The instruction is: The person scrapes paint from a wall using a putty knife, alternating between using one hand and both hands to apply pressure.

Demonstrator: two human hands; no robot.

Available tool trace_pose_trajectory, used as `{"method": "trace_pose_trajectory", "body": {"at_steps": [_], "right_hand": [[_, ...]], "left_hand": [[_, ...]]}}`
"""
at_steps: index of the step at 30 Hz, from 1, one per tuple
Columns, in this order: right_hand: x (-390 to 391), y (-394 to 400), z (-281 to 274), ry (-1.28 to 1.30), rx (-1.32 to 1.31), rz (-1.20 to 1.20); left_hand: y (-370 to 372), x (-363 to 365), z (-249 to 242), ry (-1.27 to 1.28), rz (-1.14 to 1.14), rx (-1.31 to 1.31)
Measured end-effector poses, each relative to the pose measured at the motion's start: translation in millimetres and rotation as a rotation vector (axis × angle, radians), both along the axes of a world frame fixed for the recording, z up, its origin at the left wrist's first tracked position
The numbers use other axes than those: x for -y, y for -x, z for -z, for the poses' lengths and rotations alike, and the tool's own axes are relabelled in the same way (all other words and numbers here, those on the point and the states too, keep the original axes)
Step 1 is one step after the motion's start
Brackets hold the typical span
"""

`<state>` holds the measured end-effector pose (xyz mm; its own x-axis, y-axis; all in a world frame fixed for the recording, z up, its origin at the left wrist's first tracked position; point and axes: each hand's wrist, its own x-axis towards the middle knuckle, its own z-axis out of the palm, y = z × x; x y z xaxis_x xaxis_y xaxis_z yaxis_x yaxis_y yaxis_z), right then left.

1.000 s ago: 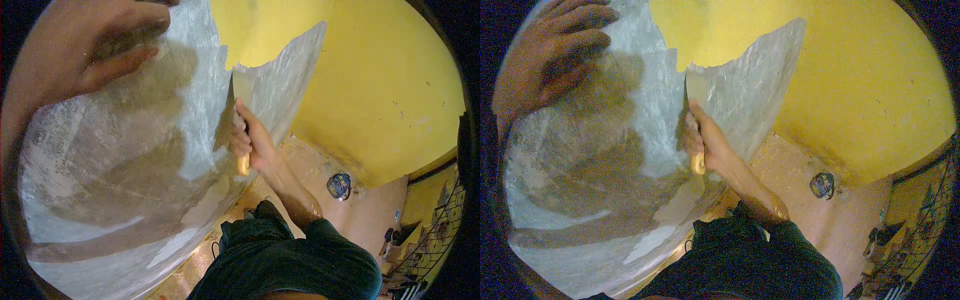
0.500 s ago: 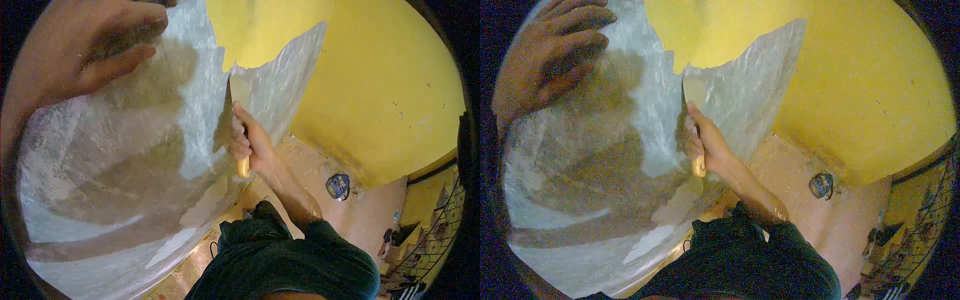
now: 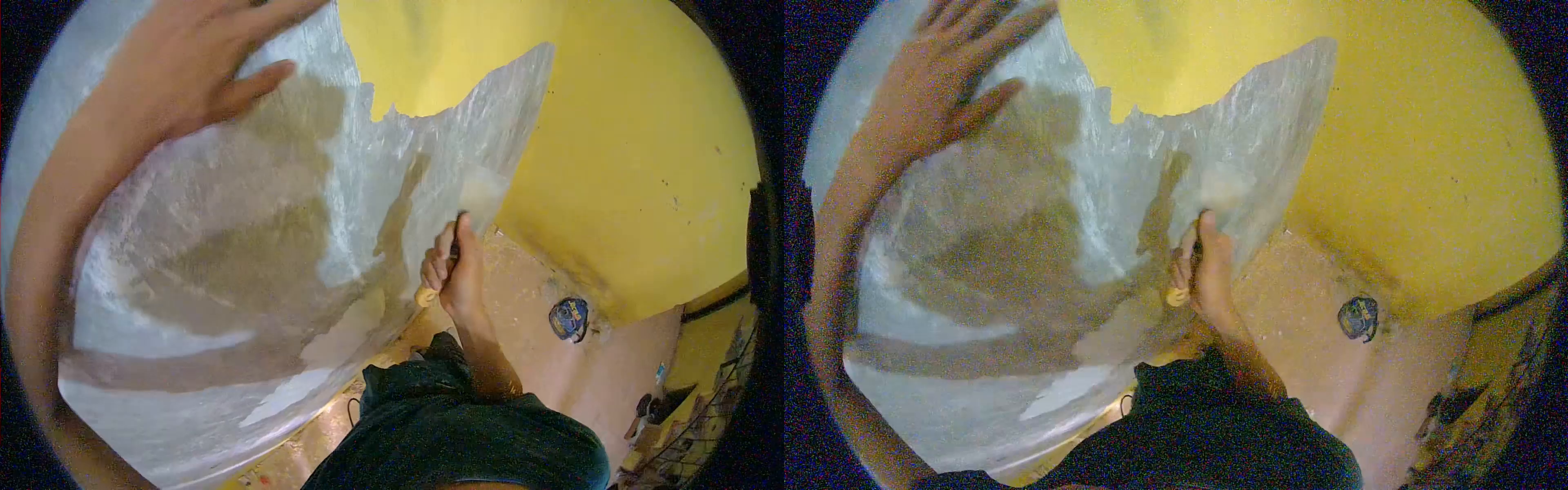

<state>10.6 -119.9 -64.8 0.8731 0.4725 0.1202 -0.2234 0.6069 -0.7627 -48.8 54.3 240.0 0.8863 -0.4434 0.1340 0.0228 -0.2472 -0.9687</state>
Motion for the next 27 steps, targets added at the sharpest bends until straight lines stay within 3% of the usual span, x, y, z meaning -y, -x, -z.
{"method": "trace_pose_trajectory", "body": {"at_steps": [1, 4, 7, 9, 10, 12, 13, 14, 16, 17, 19, 21, 22, 23, 25, 26, 27], "right_hand": [[9.9, 2.0, 5.6, 0.025, -0.050, 0.044], [25.2, 7.9, 17.8, 0.022, -0.158, 0.103], [37.7, 14.7, 35.9, -0.041, -0.272, 0.166], [45.3, 21.9, 51.1, -0.145, -0.357, 0.223], [49.0, 31.0, 62.1, -0.164, -0.416, 0.192], [59.3, 59.3, 93.1, -0.086, -0.513, 0.097], [69.5, 70.6, 116.4, 0.045, -0.409, 0.012], [67.5, 90.0, 91.5, 0.068, -0.540, 0.015], [73.7, 108.3, 107.8, 0.061, -0.484, -0.082], [74.0, 113.1, 113.2, 0.060, -0.486, -0.071], [80.5, 124.3, 129.5, 0.302, -0.379, -0.250], [88.1, 122.9, 151.7, 0.421, -0.120, -0.356], [93.9, 126.1, 151.5, 0.408, -0.046, -0.479], [99.7, 126.6, 149.1, 0.398, 0.033, -0.602], [108.2, 134.2, 142.9, 0.454, 0.140, -0.593], [109.3, 134.6, 142.6, 0.500, 0.243, -0.584], [109.4, 129.1, 143.4, 0.500, 0.253, -0.585]], "left_hand": [[-10.5, -2.0, 9.9, -0.006, 0.035, 0.030], [-85.4, -34.5, 99.1, 0.762, 0.470, -0.169], [-103.0, -2.0, 197.9, 0.391, 0.301, -0.339], [-104.3, 39.5, 248.0, 0.850, -0.318, -0.871], [-94.6, 48.7, 264.6, 1.050, -0.268, -0.946], [-61.8, 60.6, 302.4, 1.716, -0.126, -0.862], [-44.1, 60.6, 332.1, 2.090, -0.063, -0.974], [-24.3, 65.3, 357.5, 2.469, 0.017, -1.077], [21.6, 91.4, 380.3, 2.983, 0.105, -0.867], [36.6, 99.2, 374.8, 2.813, 0.221, -0.608], [57.4, 106.5, 377.7, 2.642, 0.313, -0.371], [65.4, 102.7, 393.3, 2.625, -0.013, -0.359], [69.9, 104.9, 400.5, 2.693, -0.058, -0.401], [72.9, 107.8, 406.4, 2.697, -0.042, -0.398], [79.8, 112.2, 407.5, 2.482, 0.170, -0.123], [85.9, 113.9, 405.5, 2.712, -0.006, -0.128], [84.8, 110.4, 405.5, 2.710, 0.005, -0.120]]}}
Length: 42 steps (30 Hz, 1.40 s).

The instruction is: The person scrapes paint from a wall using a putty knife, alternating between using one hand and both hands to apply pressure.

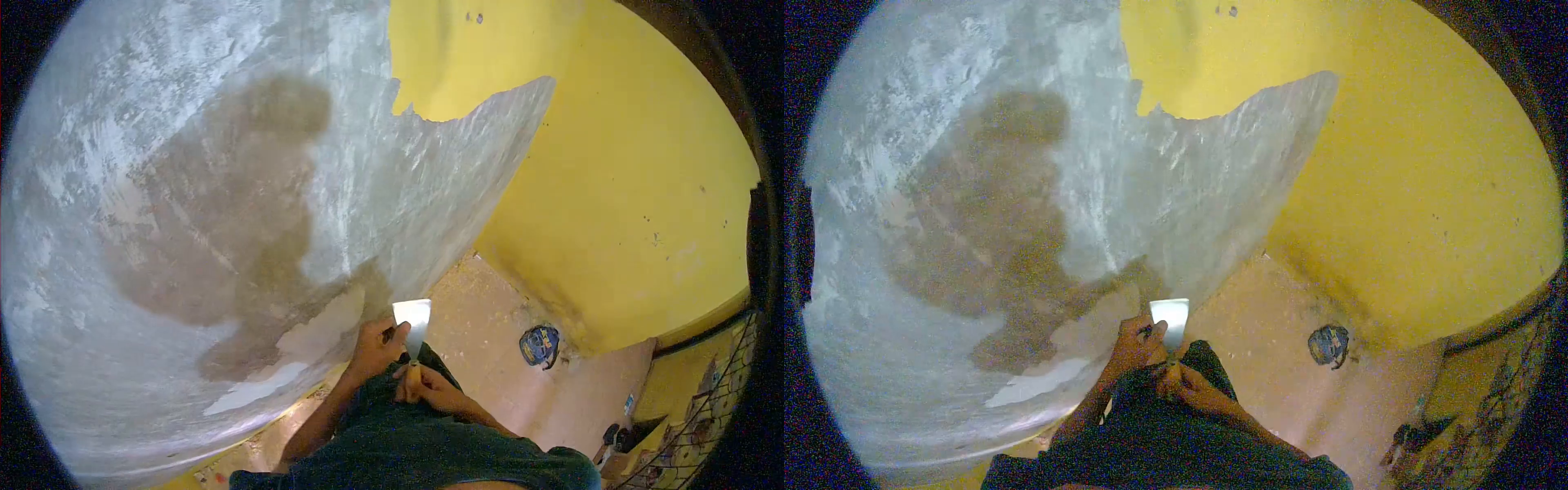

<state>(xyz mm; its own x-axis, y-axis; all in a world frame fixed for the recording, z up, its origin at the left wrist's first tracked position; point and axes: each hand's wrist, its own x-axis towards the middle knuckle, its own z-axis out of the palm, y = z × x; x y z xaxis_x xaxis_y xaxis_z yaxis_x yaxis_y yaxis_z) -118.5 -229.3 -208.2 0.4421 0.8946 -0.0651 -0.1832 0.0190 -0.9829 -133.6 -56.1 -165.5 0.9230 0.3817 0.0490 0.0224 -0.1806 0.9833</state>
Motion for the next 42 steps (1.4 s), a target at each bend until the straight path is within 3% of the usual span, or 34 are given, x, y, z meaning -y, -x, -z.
{"method": "trace_pose_trajectory", "body": {"at_steps": [3, 5, 6, 7, 8, 9, 12, 14, 18, 20, 23, 27, 33, 42], "right_hand": [[-13.2, -15.7, 6.8, 0.080, -0.169, 0.148], [-33.9, -32.1, -19.4, 0.098, -0.260, 0.201], [-46.3, -42.6, -36.4, -0.018, -0.190, 0.196], [-57.6, -52.1, -59.3, -0.098, -0.182, 0.186], [-68.9, -61.7, -82.1, -0.178, -0.177, 0.174], [-77.8, -69.7, -105.1, -0.223, -0.228, 0.154], [-97.4, -88.5, -135.6, -0.350, -0.240, 0.270], [-106.6, -95.1, -154.9, -0.359, -0.200, 0.312], [-116.3, -105.4, -161.3, -0.391, -0.115, 0.407], [-113.9, -112.2, -162.6, -0.371, -0.119, 0.384], [-114.3, -116.1, -154.4, -0.352, -0.130, 0.388], [-118.7, -122.1, -143.5, -0.412, -0.124, 0.472], [-116.6, -127.2, -146.3, -0.448, 0.015, 0.447], [-107.7, -127.3, -151.4, -0.389, -0.025, 0.354]], "left_hand": [[-4.0, -11.1, 3.3, -0.151, -0.254, 0.204], [-23.6, -21.9, -13.7, -0.280, -0.410, 0.424], [-34.0, -36.8, -16.9, -0.119, -0.213, 0.313], [-42.0, -42.6, -36.3, -0.241, -0.186, 0.294], [-47.3, -38.4, -66.1, -0.111, -0.217, 0.263], [-63.5, -50.4, -67.0, -0.205, -0.235, 0.369], [-76.0, -55.1, -131.6, -0.105, -0.247, 0.379], [-89.1, -62.8, -149.3, -0.347, -0.298, 0.497], [-111.2, -65.5, -160.1, -0.438, -0.393, 0.474], [-119.1, -63.2, -165.5, -0.334, -0.424, 0.455], [-134.7, -65.7, -152.3, -0.465, -0.531, 0.497], [-136.9, -57.3, -151.2, -0.460, -0.549, 0.437], [-142.3, -49.1, -156.4, -0.403, -0.627, 0.499], [-147.6, -41.9, -159.1, -0.299, -0.716, 0.465]]}}
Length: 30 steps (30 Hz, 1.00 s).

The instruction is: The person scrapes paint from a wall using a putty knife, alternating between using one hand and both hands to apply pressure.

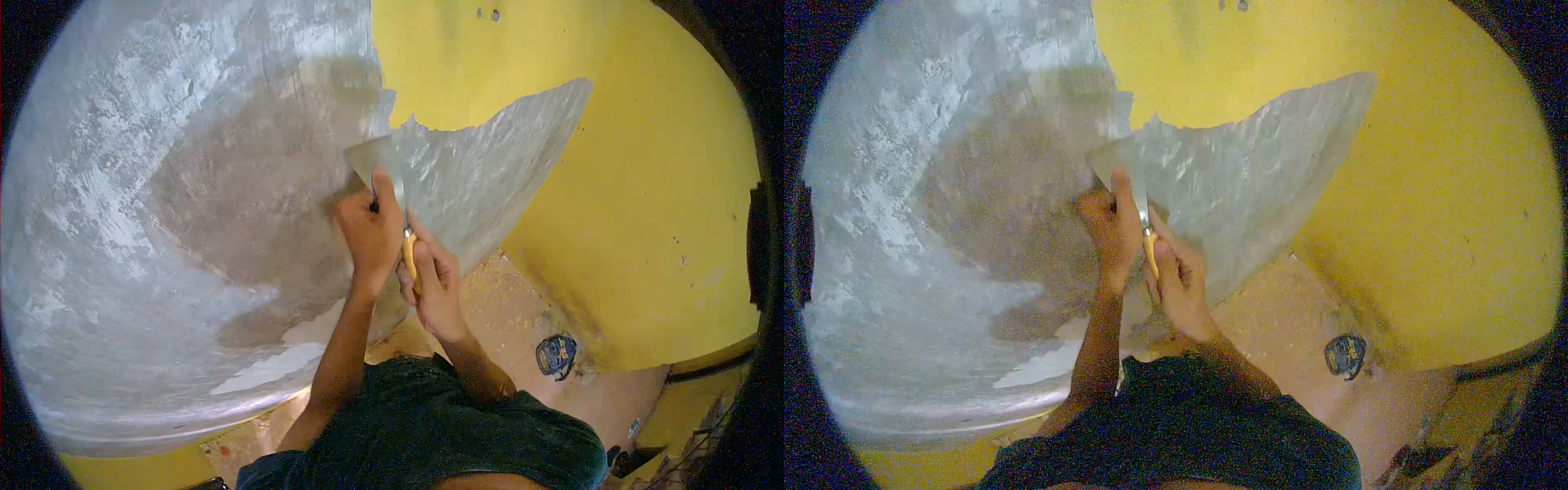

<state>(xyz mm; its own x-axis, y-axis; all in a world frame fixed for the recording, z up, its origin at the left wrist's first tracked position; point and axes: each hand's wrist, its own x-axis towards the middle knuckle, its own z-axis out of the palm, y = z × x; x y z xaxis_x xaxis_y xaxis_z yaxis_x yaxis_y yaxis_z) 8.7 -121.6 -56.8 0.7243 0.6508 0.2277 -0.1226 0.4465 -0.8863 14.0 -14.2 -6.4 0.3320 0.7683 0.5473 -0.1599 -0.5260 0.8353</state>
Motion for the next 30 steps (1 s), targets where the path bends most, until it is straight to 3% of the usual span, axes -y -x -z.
{"method": "trace_pose_trajectory", "body": {"at_steps": [6, 9, 14, 17, 19, 30], "right_hand": [[5.9, -6.5, -16.4, -0.033, -0.046, -0.078], [7.0, -4.0, -12.2, -0.037, -0.058, -0.114], [7.2, -1.2, -25.1, -0.036, -0.124, -0.084], [8.0, -8.4, -6.2, -0.038, -0.052, -0.076], [0.4, -11.7, -4.6, -0.057, 0.025, 0.034], [5.0, -18.1, -12.5, -0.010, 0.105, 0.036]], "left_hand": [[-3.2, 0.5, -6.2, -0.027, 0.077, 0.113], [1.6, 3.2, -4.2, -0.079, -0.038, 0.060], [0.1, 15.8, -18.3, 0.110, 0.047, 0.211], [-12.3, 9.9, 11.3, -0.034, -0.120, 0.138], [-15.7, 11.0, 5.3, -0.016, -0.103, 0.166], [-13.7, 13.5, -0.2, 0.042, -0.136, 0.073]]}}
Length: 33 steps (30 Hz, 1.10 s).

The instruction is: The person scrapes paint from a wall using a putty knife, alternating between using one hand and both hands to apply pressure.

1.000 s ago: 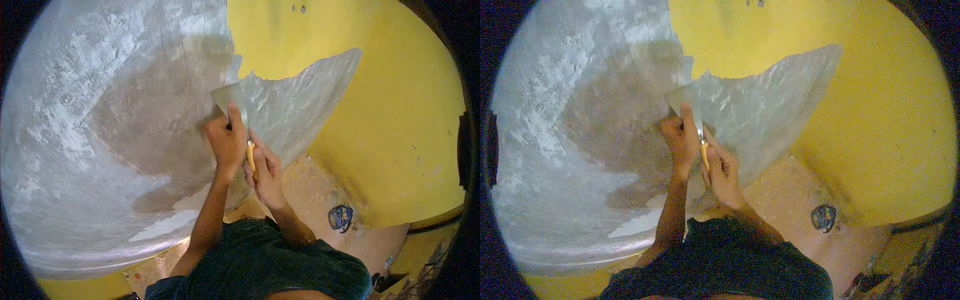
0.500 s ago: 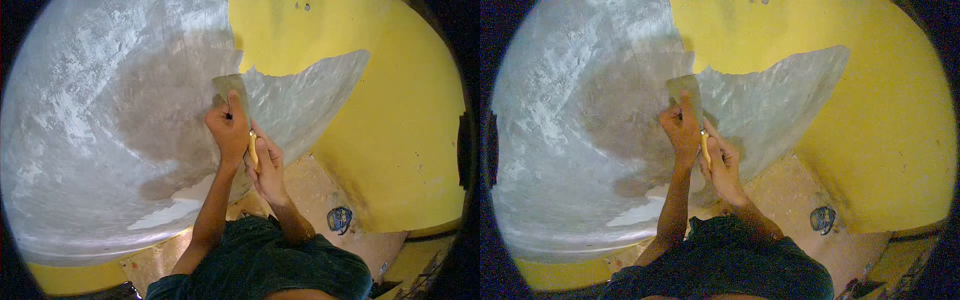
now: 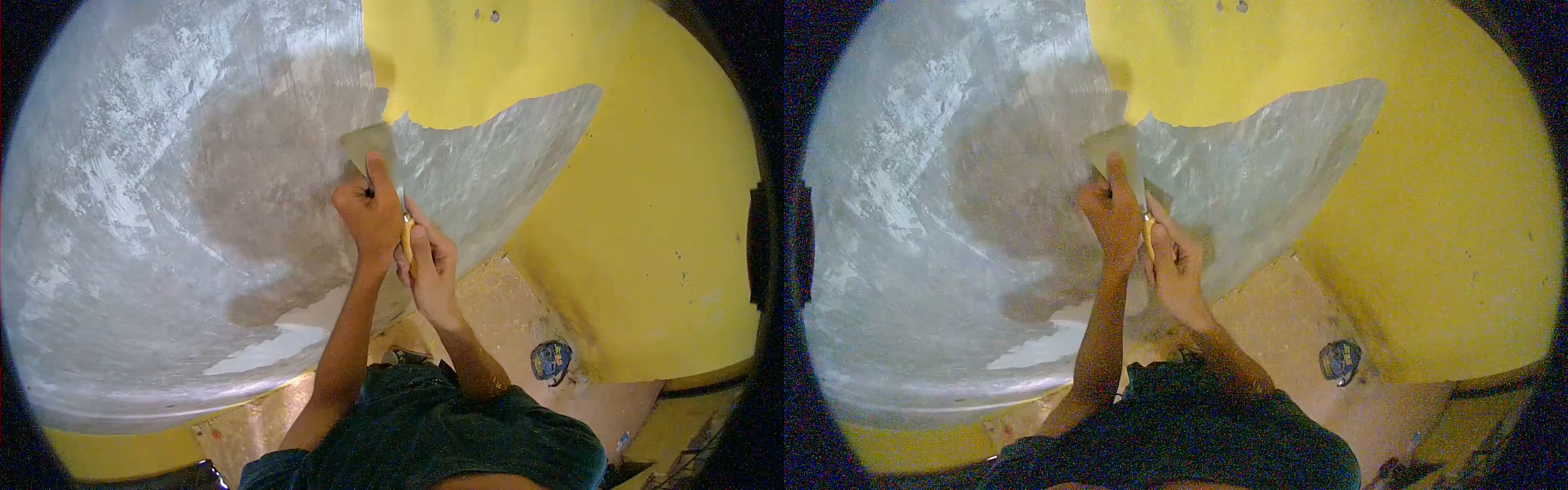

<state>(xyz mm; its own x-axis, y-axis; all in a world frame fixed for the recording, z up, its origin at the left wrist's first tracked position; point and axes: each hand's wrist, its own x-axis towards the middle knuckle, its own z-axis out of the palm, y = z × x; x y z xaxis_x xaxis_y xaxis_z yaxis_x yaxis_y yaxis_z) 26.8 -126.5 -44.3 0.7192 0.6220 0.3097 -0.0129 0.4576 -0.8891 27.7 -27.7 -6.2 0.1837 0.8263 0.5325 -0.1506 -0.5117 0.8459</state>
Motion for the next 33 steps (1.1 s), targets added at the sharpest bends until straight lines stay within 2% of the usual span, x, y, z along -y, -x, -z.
{"method": "trace_pose_trajectory", "body": {"at_steps": [3, 6, 8, 12, 15, 17, 20, 27, 30, 33], "right_hand": [[3.7, 5.3, 7.4, 0.015, -0.021, -0.018], [-3.2, 0.8, 2.0, 0.005, -0.003, -0.002], [-5.6, 0.7, 0.2, 0.010, -0.012, 0.004], [1.0, 3.3, 7.6, 0.007, -0.050, -0.039], [-0.5, 1.5, 1.3, 0.024, -0.045, -0.042], [0.1, 1.4, -5.9, 0.021, -0.065, -0.037], [3.9, 3.2, -2.1, 0.022, -0.099, -0.097], [-6.2, 3.9, 0.0, -0.024, -0.051, -0.014], [-3.5, 5.9, 8.0, -0.007, -0.045, -0.027], [-10.5, -3.2, -4.7, -0.015, -0.027, -0.024]], "left_hand": [[-2.1, 2.4, 6.0, 0.083, 0.036, 0.091], [-1.2, -1.3, 0.9, -0.006, -0.023, 0.039], [-5.0, -4.5, -4.0, -0.006, 0.087, 0.136], [-2.0, -1.2, -0.7, -0.052, -0.001, 0.083], [3.6, 1.9, -3.5, 0.014, -0.033, 0.016], [1.5, -0.8, -8.9, 0.037, 0.120, 0.156], [-3.8, -1.4, -0.3, 0.036, -0.008, 0.094], [-6.8, -11.1, 2.1, -0.037, 0.066, 0.138], [-6.1, -8.0, 4.4, -0.067, -0.022, 0.106], [-6.6, -3.2, -9.7, 0.021, -0.010, 0.126]]}}
